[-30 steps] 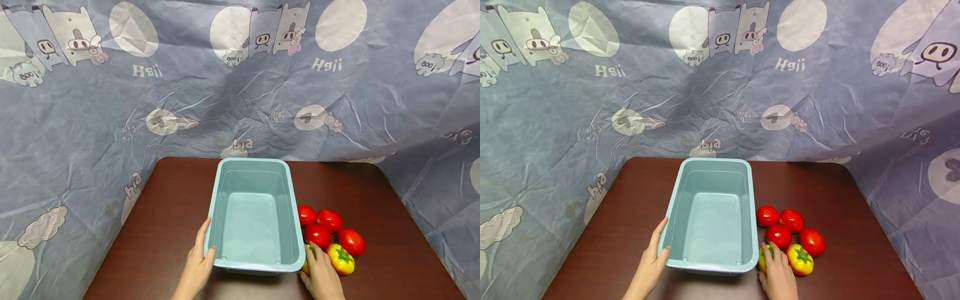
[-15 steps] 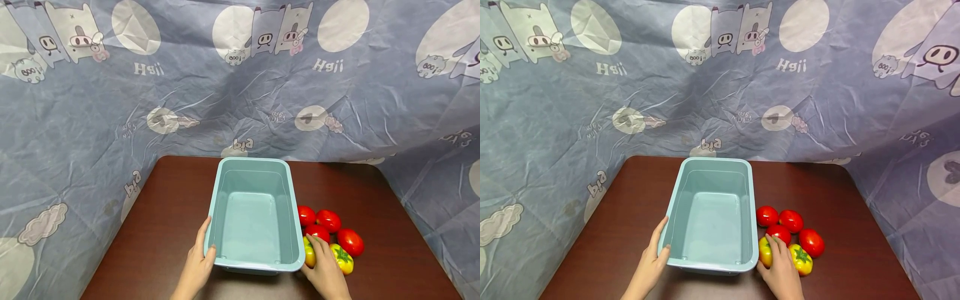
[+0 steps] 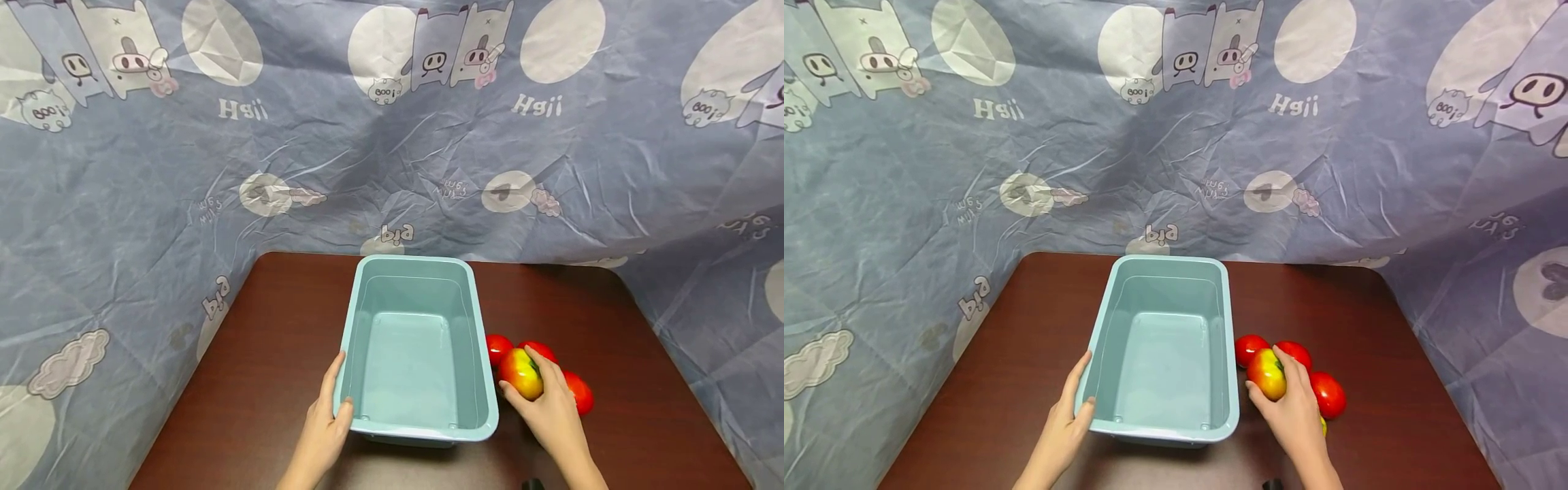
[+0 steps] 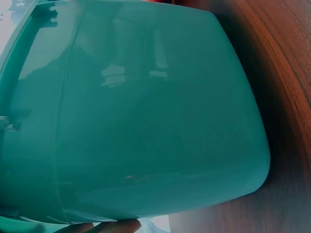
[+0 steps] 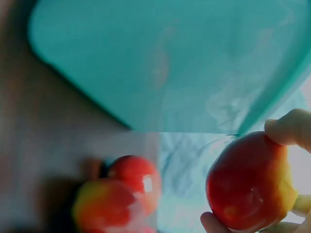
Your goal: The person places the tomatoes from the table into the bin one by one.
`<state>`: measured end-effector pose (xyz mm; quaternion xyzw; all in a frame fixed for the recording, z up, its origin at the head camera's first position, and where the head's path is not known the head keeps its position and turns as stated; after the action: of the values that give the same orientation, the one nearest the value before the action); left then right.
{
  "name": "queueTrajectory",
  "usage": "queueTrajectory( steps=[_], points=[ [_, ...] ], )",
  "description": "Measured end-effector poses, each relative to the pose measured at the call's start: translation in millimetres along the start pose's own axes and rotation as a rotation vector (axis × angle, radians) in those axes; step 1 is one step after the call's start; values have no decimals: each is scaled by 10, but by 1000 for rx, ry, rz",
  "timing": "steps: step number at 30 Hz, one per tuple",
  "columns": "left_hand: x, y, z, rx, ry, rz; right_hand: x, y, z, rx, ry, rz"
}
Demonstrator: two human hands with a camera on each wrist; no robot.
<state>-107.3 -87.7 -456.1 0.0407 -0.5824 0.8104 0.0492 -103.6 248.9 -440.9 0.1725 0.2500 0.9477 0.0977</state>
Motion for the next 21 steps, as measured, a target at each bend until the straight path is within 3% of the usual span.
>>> queueTrajectory(
  steps=[6, 11, 16, 21],
  points=[
    [-9, -3, 4, 12, -7, -6, 147, 198, 198, 46, 17, -59],
    [-16, -2, 5, 13, -15, -19, 217, 379, 290, 118, 43, -38],
    [-16, 2, 4, 6, -20, -25, 233, 543, 269, 145, 51, 73],
    [-11, 11, 10, -3, -17, -21, 231, 693, 182, 102, 27, 274]
  ],
)
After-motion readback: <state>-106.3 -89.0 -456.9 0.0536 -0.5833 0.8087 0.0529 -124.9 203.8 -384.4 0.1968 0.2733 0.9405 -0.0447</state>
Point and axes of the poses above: each hand's wrist, its own x-axis towards the middle knuckle, its own z-axis out of the back of the hand, y = z × x, the point moved 2 cm from there along x, towards the middle knuckle, and after that the axes turned 10 degrees about -x, right-handed, at the moved point
